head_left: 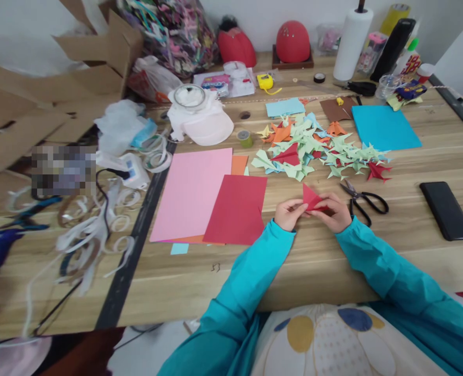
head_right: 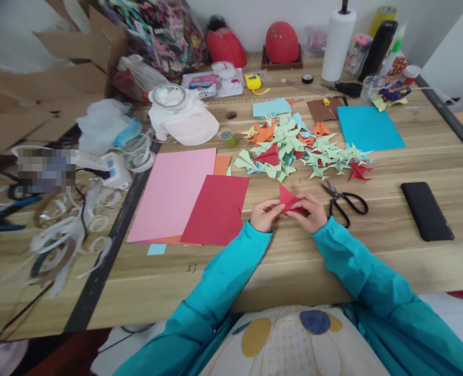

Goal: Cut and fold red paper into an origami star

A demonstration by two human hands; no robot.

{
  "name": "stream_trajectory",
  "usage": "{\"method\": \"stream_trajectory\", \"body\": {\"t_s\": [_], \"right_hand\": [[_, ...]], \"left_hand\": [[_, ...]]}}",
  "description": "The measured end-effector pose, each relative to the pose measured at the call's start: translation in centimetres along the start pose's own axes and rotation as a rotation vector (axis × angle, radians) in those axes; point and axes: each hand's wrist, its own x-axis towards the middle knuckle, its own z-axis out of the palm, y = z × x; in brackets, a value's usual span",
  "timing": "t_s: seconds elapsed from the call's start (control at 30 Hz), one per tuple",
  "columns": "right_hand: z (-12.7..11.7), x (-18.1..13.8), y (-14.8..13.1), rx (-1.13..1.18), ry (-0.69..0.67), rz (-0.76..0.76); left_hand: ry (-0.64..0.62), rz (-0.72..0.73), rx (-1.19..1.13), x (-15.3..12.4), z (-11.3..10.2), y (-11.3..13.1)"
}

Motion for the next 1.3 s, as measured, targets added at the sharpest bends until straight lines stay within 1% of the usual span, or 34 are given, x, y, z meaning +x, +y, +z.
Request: {"method": "stream_trajectory", "body": {"t_s": [0.13, 0.27, 0.33, 0.4, 0.53, 0.6, 0.67, 0.73, 0.83, 0.97, 1.07, 1.2, 1.3], "right_hand": [[0.2, 0.0, 0.3, 0.103, 0.034, 0.127], [0.7, 0.0, 0.7, 0.344, 0.1, 0.32], [0.9, 0.0, 0.7, 0.435, 0.122, 0.382], [1.0, 0.1, 0.6, 0.474, 0.13, 0.396], [1.0, 0.1, 0.4, 0.52, 0.132, 0.405], [0.9, 0.2, 0.3, 0.558, 0.141, 0.423], [0.9, 0.2, 0.3, 0.604, 0.131, 0.443], [0.8, 0.3, 0.2, 0.624, 0.093, 0.459], [0.7, 0.5, 0.1, 0.583, 0.038, 0.47], [0.6, 0.6, 0.2, 0.537, 0.054, 0.477], [0.6, 0.6, 0.5, 0.536, 0.069, 0.485], [0.5, 0.6, 0.7, 0.541, 0.068, 0.482], [0.5, 0.6, 0.7, 0.549, 0.067, 0.463]], "left_hand": [[-0.036, 0.012, 0.054, -0.3, 0.4, 0.5], [-0.018, 0.002, 0.072, -0.5, 0.7, 0.5], [-0.008, -0.012, 0.058, -0.5, 0.7, 0.5], [-0.027, -0.028, 0.066, -0.4, 0.7, 0.6], [-0.138, -0.073, 0.17, -0.4, 0.7, 1.0], [-0.161, -0.085, 0.193, -0.4, 0.7, 1.1], [-0.156, -0.072, 0.195, -0.5, 0.7, 1.0], [-0.15, -0.057, 0.199, -0.5, 0.7, 0.9], [-0.143, -0.056, 0.212, -0.5, 0.7, 0.9], [-0.148, -0.089, 0.231, -0.5, 0.8, 1.2], [-0.175, -0.118, 0.243, -0.5, 0.8, 1.3], [-0.166, -0.131, 0.25, -0.4, 0.7, 1.2], [-0.186, -0.144, 0.248, -0.4, 0.6, 1.1]]}}
